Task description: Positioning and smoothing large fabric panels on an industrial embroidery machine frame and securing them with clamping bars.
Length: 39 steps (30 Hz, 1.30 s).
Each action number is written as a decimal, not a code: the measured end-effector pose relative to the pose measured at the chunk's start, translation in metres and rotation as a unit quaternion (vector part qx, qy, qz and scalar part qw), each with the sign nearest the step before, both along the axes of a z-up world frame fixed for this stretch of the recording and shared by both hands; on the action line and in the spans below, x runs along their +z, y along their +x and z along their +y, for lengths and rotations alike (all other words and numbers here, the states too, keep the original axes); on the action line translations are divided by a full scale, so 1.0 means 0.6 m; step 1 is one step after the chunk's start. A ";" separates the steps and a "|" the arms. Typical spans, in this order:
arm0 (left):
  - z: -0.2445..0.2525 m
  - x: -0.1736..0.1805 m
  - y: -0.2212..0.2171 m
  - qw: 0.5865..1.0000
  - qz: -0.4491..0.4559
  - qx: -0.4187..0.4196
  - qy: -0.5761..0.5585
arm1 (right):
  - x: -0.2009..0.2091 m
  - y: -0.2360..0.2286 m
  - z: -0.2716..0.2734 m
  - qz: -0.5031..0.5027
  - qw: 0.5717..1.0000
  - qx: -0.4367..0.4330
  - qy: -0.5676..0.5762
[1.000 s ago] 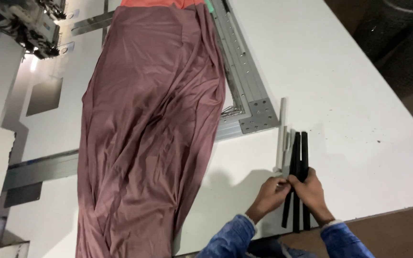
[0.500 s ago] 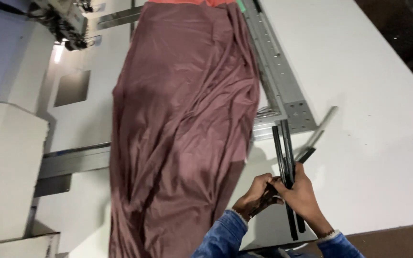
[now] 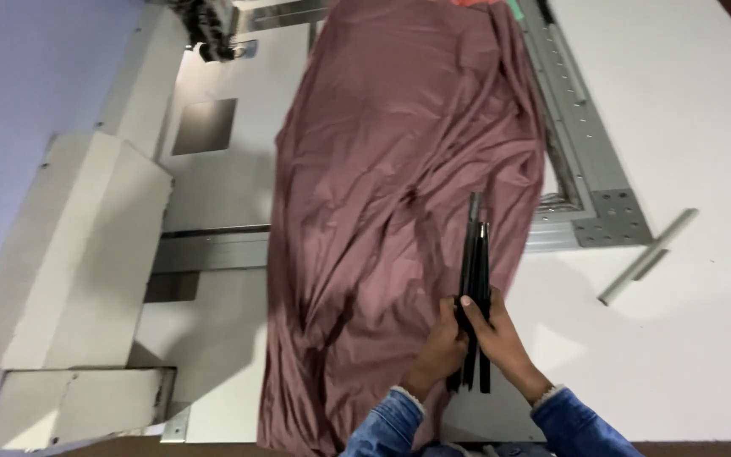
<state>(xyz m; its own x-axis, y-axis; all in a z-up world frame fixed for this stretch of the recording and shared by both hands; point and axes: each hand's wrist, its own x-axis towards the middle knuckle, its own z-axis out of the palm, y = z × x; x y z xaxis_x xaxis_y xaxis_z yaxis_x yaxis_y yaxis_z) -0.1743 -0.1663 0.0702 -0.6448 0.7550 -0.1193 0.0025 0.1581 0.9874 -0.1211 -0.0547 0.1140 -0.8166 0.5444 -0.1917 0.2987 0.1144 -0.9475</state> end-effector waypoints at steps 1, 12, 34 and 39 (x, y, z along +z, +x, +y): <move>-0.012 0.004 -0.002 0.999 0.024 0.033 -0.008 | 0.010 -0.014 -0.017 -0.001 1.000 0.006 0.004; -0.143 0.084 -0.063 0.988 0.118 0.057 0.082 | 0.059 -0.102 -0.147 0.113 0.982 0.059 0.138; -0.169 -0.077 -0.103 0.990 0.128 0.030 -0.057 | -0.007 -0.139 -0.210 0.056 0.995 0.047 0.074; -0.258 0.076 -0.100 0.949 0.223 0.221 -0.017 | -0.020 -0.184 -0.250 0.055 0.991 0.117 -0.011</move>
<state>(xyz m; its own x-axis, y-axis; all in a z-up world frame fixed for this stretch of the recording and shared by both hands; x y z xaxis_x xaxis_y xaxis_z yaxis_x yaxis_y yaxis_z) -0.2344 -0.3210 0.1159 -0.8891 0.4004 0.2216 0.3463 0.2722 0.8978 -0.2313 -0.2047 0.1019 -0.9370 0.3334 -0.1043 0.1609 0.1470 -0.9760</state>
